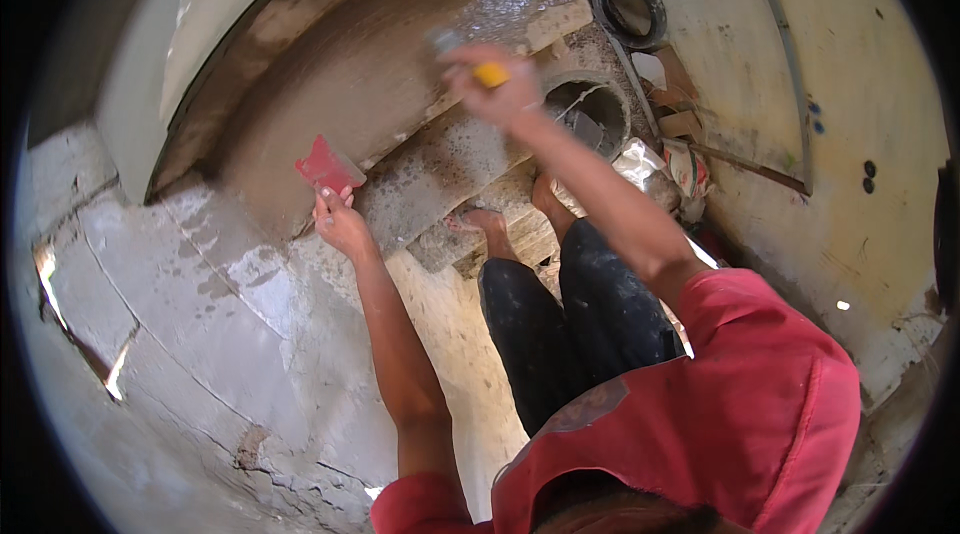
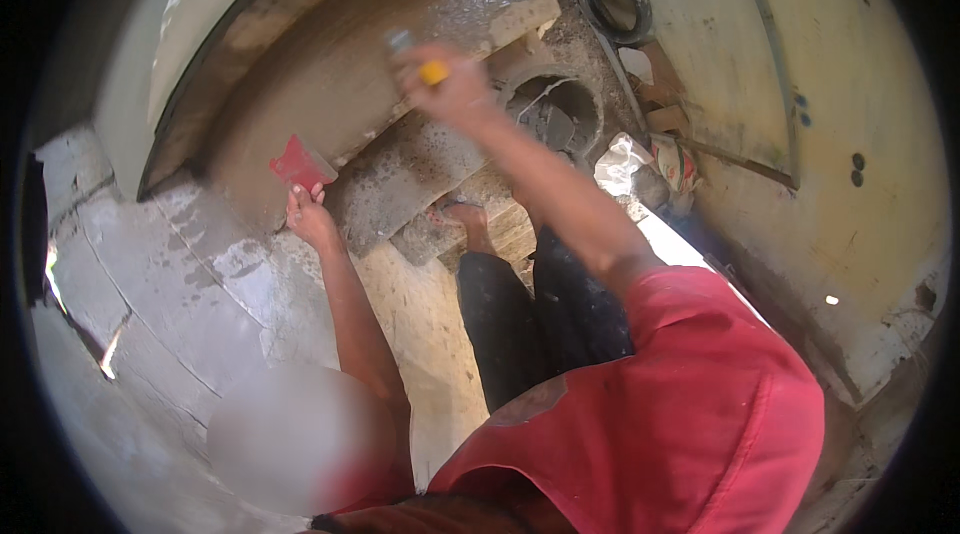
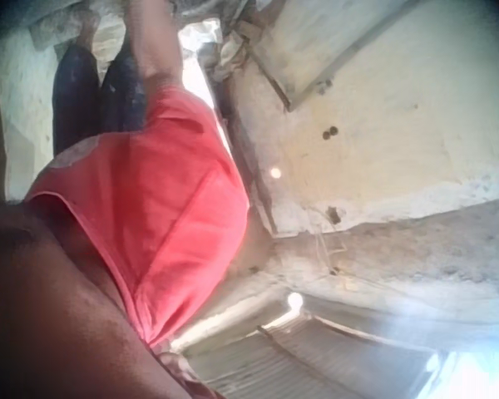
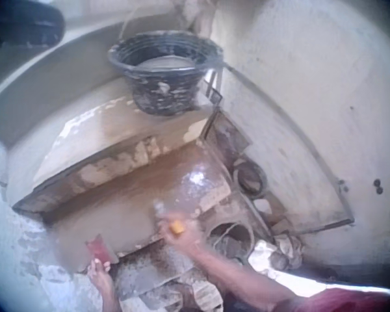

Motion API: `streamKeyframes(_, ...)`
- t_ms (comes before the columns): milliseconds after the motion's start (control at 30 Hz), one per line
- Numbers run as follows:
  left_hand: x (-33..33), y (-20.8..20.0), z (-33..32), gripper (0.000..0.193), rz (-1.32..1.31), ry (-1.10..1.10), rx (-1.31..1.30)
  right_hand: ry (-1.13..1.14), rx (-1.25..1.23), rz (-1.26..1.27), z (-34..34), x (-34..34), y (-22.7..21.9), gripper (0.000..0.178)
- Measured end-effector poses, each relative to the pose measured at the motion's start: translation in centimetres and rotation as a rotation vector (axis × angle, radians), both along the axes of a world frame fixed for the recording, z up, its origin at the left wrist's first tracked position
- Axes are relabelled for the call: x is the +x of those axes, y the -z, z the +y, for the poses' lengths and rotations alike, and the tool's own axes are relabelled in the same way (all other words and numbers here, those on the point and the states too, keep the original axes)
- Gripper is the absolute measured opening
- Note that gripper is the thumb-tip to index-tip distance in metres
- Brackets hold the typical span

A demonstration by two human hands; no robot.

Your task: The person applies wet plaster to a curved concrete stair using a trowel and bucket, then smooths and levels the surface with a brush and hand. The person repeatedly scoops plaster, spreads it across the stair tread, and refines the finish.

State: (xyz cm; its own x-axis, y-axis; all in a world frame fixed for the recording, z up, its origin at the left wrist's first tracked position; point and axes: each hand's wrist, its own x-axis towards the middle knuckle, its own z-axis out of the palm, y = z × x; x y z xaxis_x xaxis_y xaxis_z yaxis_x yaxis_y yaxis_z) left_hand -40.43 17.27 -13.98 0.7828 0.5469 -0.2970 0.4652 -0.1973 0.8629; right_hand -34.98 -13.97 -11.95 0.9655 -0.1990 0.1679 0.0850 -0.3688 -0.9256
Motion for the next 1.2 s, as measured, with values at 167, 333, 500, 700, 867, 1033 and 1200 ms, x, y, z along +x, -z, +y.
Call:
streamKeyframes(167, 2.9, -0.2, -4.6, 0.038, -0.006, 0.029, -0.117, -0.069, 0.139, 0.553, 0.9, 1.2, 4.5, 0.030)
streamKeyframes(333, 3.6, 0.2, -6.3, 0.031, 0.049, 0.011, -0.131, 0.270, 0.025, 0.311, -15.6, 2.4, 6.0, 0.026)
streamKeyframes(500, 2.2, 1.1, -7.8, 0.030, 0.074, -0.087, -0.151, 0.349, -0.072, 0.159, -16.7, 1.6, 2.5, 0.024)
streamKeyframes(700, 1.4, 0.3, -9.6, 0.035, 0.178, -0.200, -0.206, -0.162, 0.096, 0.288, 3.2, 5.3, 2.5, 0.027)
streamKeyframes(867, 2.9, -1.4, -9.5, 0.030, 0.178, -0.165, -0.160, 0.066, 0.101, 0.532, -2.9, 9.2, 5.1, 0.027)
streamKeyframes(1033, 5.2, -1.0, -12.1, 0.026, 0.149, -0.174, -0.197, 0.360, 0.081, 0.488, -19.6, 7.2, 4.7, 0.029)
streamKeyframes(1200, 7.5, -0.7, -16.3, 0.026, 0.213, -0.048, -0.221, 0.630, -0.085, 0.175, -25.1, 2.9, 1.3, 0.026)
